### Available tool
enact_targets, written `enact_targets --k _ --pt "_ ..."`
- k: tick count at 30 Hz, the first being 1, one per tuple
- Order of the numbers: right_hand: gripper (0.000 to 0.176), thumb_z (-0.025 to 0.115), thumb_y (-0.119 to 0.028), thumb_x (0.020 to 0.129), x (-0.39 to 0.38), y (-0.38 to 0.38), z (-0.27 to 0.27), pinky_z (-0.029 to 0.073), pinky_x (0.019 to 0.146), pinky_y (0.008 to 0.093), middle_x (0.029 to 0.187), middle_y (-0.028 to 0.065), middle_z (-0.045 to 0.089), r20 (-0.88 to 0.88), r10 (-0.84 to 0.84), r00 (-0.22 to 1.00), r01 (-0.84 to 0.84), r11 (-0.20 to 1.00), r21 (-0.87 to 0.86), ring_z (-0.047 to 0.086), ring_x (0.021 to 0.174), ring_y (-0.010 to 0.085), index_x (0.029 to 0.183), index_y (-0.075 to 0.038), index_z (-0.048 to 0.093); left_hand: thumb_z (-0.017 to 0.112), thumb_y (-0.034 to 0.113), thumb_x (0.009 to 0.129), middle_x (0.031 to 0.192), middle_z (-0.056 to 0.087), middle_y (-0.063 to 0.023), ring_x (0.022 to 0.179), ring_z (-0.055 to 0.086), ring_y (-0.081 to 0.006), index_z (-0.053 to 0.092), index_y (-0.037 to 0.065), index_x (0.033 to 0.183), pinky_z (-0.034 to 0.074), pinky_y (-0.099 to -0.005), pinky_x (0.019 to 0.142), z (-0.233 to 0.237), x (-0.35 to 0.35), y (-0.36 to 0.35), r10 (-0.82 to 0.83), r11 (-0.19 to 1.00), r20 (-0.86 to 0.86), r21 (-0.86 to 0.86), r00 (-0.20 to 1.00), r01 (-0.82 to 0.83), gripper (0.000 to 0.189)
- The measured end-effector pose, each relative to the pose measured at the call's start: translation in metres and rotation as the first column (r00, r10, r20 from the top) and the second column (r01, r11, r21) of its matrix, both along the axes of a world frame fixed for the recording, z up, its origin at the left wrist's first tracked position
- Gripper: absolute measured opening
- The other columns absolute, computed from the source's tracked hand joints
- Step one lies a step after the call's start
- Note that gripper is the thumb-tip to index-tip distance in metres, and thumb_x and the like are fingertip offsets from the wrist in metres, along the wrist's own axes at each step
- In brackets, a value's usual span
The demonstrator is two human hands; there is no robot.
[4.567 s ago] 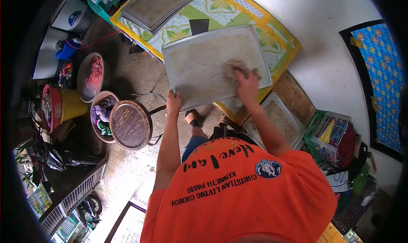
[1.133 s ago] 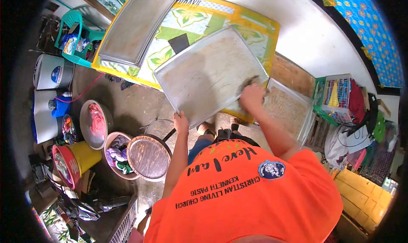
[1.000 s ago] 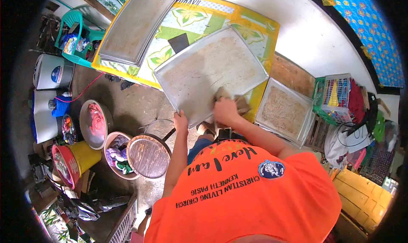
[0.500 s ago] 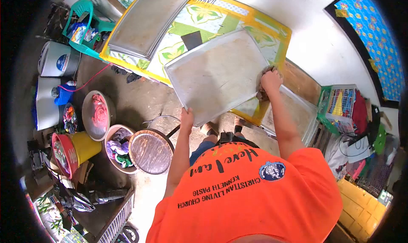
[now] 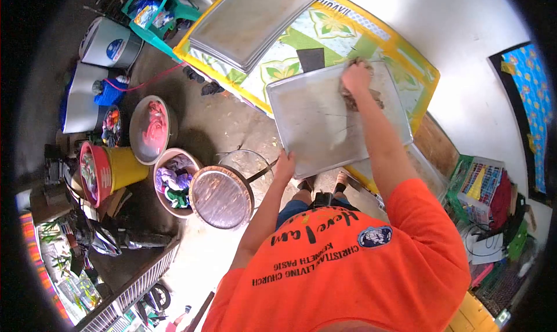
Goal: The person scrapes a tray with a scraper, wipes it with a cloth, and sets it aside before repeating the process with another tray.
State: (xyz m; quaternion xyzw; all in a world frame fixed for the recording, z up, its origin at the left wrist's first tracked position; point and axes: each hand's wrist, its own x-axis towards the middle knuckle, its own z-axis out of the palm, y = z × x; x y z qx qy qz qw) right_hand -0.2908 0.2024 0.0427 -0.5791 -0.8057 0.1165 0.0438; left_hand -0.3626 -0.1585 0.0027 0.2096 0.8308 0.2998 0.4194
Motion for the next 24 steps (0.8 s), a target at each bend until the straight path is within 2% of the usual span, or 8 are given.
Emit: enact_targets --k 5,11,14,15,20,21,23,24 --pt "0.025 0.054 -0.025 0.078 -0.073 -0.090 -0.015 0.049 0.078 0.0421 0.105 0.0162 0.059 0.069 0.385 0.920 -0.390 0.917 0.083 0.056 0.093 0.0308 0.084 -0.004 0.068 0.042 0.038 0.090 0.121 0.048 -0.0335 0.116 0.046 -0.0450 0.035 -0.006 0.130 0.035 -0.0479 0.097 -0.013 0.003 -0.003 0.018 1.000 -0.026 -0.008 0.999 -0.018 0.060" --pt "0.030 0.058 -0.025 0.079 -0.127 -0.165 0.008 0.049 0.078 0.0431 0.113 0.0128 0.051 -0.112 0.564 0.818 -0.569 0.823 -0.009 0.058 0.094 0.0314 0.096 -0.001 0.062 0.043 0.039 0.090 0.117 0.050 -0.0338 0.110 0.049 -0.0468 0.039 -0.005 0.125 0.037 -0.0506 0.095 -0.005 0.003 0.001 0.031 0.998 -0.014 -0.061 0.999 -0.032 0.056" --pt "0.029 0.057 -0.026 0.080 -0.128 -0.170 0.010 0.049 0.077 0.0437 0.111 0.0136 0.052 -0.142 0.662 0.736 -0.674 0.737 -0.051 0.059 0.092 0.0319 0.095 -0.001 0.062 0.046 0.032 0.089 0.115 0.054 -0.0282 0.104 0.055 -0.0427 0.039 -0.002 0.126 0.046 -0.0492 0.085 -0.021 -0.004 -0.002 -0.005 0.999 0.013 0.042 1.000 0.005 0.050" --pt "0.028 0.055 -0.022 0.079 -0.124 -0.175 0.011 0.049 0.080 0.0459 0.112 0.0136 0.052 -0.131 0.681 0.720 -0.693 0.716 -0.086 0.056 0.100 0.0326 0.098 -0.002 0.062 0.046 0.033 0.089 0.114 0.055 -0.0256 0.099 0.057 -0.0402 0.040 0.000 0.125 0.048 -0.0495 0.079 -0.025 -0.004 -0.003 0.023 0.998 0.064 0.061 0.998 -0.027 0.050" --pt "0.027 0.057 -0.023 0.079 -0.081 -0.203 0.015 0.050 0.075 0.0457 0.108 0.0140 0.053 -0.194 0.689 0.698 -0.711 0.699 -0.074 0.059 0.092 0.0329 0.094 -0.002 0.061 0.043 0.040 0.088 0.108 0.058 -0.0140 0.080 0.062 -0.0278 0.047 0.007 0.121 0.053 -0.0443 0.057 -0.028 -0.014 -0.018 -0.062 0.972 0.396 0.234 0.916 -0.036 0.046" --pt "0.026 0.058 -0.023 0.078 -0.071 -0.209 0.016 0.050 0.075 0.0455 0.107 0.0144 0.054 -0.217 0.697 0.683 -0.722 0.689 -0.062 0.059 0.091 0.0332 0.092 -0.001 0.061 0.042 0.042 0.087 0.107 0.059 -0.0123 0.077 0.062 -0.0259 0.048 0.009 0.120 0.053 -0.0425 0.054 -0.020 -0.016 -0.021 -0.047 0.970 0.514 0.227 0.856 -0.083 0.046" --pt "0.025 0.058 -0.022 0.079 -0.053 -0.221 0.024 0.049 0.076 0.0454 0.104 0.0167 0.054 -0.263 0.696 0.668 -0.736 0.671 -0.094 0.058 0.092 0.0348 0.088 0.001 0.059 0.040 0.046 0.087 0.106 0.059 -0.0099 0.074 0.061 -0.0236 0.051 0.012 0.117 0.052 -0.0394 0.054 0.034 -0.019 -0.014 0.159 0.955 0.819 0.014 0.551 -0.297 0.047" --pt "0.024 0.058 -0.022 0.079 -0.045 -0.227 0.024 0.049 0.076 0.0453 0.104 0.0170 0.054 -0.278 0.704 0.654 -0.748 0.657 -0.095 0.058 0.091 0.0350 0.087 0.001 0.059 0.041 0.047 0.086 0.105 0.059 -0.0090 0.074 0.061 -0.0236 0.052 0.012 0.116 0.052 -0.0396 0.055 0.048 -0.019 -0.013 0.152 0.951 0.828 0.028 0.540 -0.309 0.048"
